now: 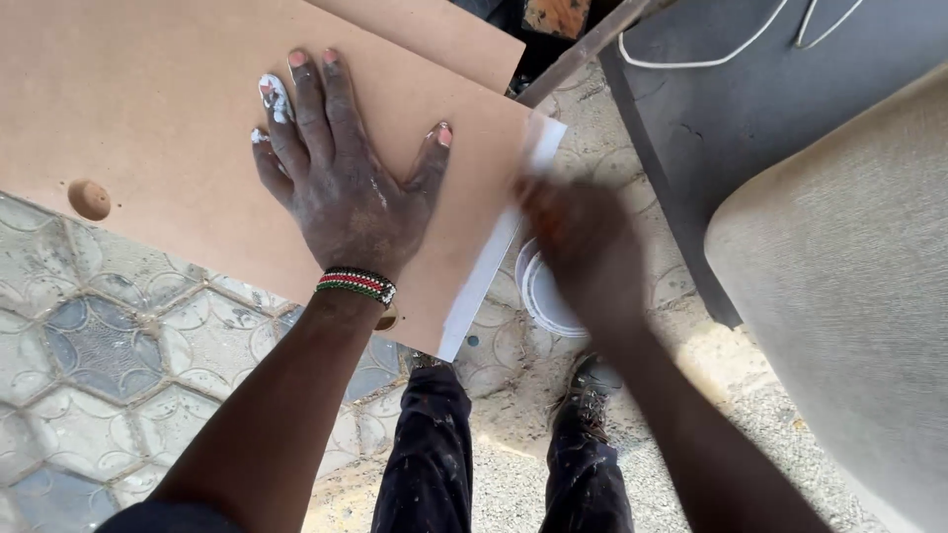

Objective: Applying a white coating to the edges of wooden furniture panels using a sponge

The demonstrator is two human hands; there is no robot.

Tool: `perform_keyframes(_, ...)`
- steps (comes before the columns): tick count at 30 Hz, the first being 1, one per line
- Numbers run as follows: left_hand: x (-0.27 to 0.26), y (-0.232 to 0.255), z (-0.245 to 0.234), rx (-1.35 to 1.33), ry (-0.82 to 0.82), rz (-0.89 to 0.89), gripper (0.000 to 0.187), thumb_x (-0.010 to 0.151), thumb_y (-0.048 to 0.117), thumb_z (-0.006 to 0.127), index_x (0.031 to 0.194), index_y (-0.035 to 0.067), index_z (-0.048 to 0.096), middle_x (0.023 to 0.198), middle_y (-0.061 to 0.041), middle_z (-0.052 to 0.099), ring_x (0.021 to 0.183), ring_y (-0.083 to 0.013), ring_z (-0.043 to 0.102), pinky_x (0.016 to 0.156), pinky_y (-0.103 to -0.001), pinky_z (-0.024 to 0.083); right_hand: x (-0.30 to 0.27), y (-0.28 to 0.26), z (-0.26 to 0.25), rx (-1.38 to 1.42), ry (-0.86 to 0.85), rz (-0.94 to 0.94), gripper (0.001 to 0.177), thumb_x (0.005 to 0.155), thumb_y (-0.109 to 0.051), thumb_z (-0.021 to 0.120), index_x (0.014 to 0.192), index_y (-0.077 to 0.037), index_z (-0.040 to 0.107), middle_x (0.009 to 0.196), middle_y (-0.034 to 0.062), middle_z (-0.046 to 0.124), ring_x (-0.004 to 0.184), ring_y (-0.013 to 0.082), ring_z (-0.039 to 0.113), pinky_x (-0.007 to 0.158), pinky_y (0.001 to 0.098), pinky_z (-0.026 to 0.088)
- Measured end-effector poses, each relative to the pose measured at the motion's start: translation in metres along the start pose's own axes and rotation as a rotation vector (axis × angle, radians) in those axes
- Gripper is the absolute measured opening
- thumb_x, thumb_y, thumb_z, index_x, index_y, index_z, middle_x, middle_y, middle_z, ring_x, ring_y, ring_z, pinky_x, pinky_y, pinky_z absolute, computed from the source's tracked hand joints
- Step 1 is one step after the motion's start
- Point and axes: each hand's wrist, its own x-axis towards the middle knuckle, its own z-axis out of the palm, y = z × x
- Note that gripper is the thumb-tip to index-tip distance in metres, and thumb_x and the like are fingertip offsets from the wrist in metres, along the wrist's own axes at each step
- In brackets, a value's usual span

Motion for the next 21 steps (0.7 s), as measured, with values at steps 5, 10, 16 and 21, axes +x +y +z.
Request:
perform_keyframes(5, 0.004, 0.002, -0.001, -0.030, -0.023, 0.003, 0.115, 0.121, 0.091, 0.077, 0.191, 0.010, 0.034, 0.197, -0.018, 0.033, 0.183, -0.0489, 0.032, 0.146, -0.076, 0.026, 0.071, 0.063, -0.046, 0.337, 0.249, 0.136, 0.015, 0.124, 0.010, 0.080, 0.128, 0.000, 0.069, 0.112, 0.0155, 0.077, 0.086, 0.0195, 0.074, 0.075, 0.0328, 0.068)
perform_keyframes(10, 0.002, 0.003, 0.004, 0.005, -0.011, 0.016, 0.114, 0.123, 0.091, 0.077, 0.190, 0.009, 0.037, 0.197, -0.019, 0.032, 0.183, -0.0519, 0.033, 0.148, -0.078, 0.027, -0.115, -0.022, 0.057, 0.036, -0.099, 0.194, 0.010, 0.121, -0.012, 0.065, 0.123, -0.004, 0.071, 0.098, 0.0089, 0.069, 0.069, 0.0192, 0.058, 0.052, 0.0363, 0.051)
perform_keyframes(16, 0.000, -0.002, 0.006, 0.016, -0.036, 0.019, 0.114, 0.124, 0.091, 0.076, 0.191, 0.012, 0.030, 0.198, -0.021, 0.034, 0.183, -0.0558, 0.037, 0.149, -0.079, 0.028, -0.045, -0.034, 0.040, 0.975, 0.265, 0.496, 0.017, 0.123, -0.015, 0.062, 0.107, -0.017, 0.053, 0.105, 0.0061, 0.078, 0.090, 0.0174, 0.077, 0.083, 0.0352, 0.070)
perform_keyframes(21, 0.002, 0.001, 0.004, 0.027, -0.049, 0.001, 0.112, 0.126, 0.083, 0.084, 0.192, 0.008, 0.033, 0.199, -0.020, 0.029, 0.186, -0.0512, 0.029, 0.151, -0.075, 0.025, -0.024, 0.009, 0.040, 0.280, 0.211, 0.433, 0.021, 0.122, -0.020, 0.070, 0.129, 0.000, 0.067, 0.115, 0.0187, 0.078, 0.092, 0.0316, 0.078, 0.073, 0.0451, 0.069)
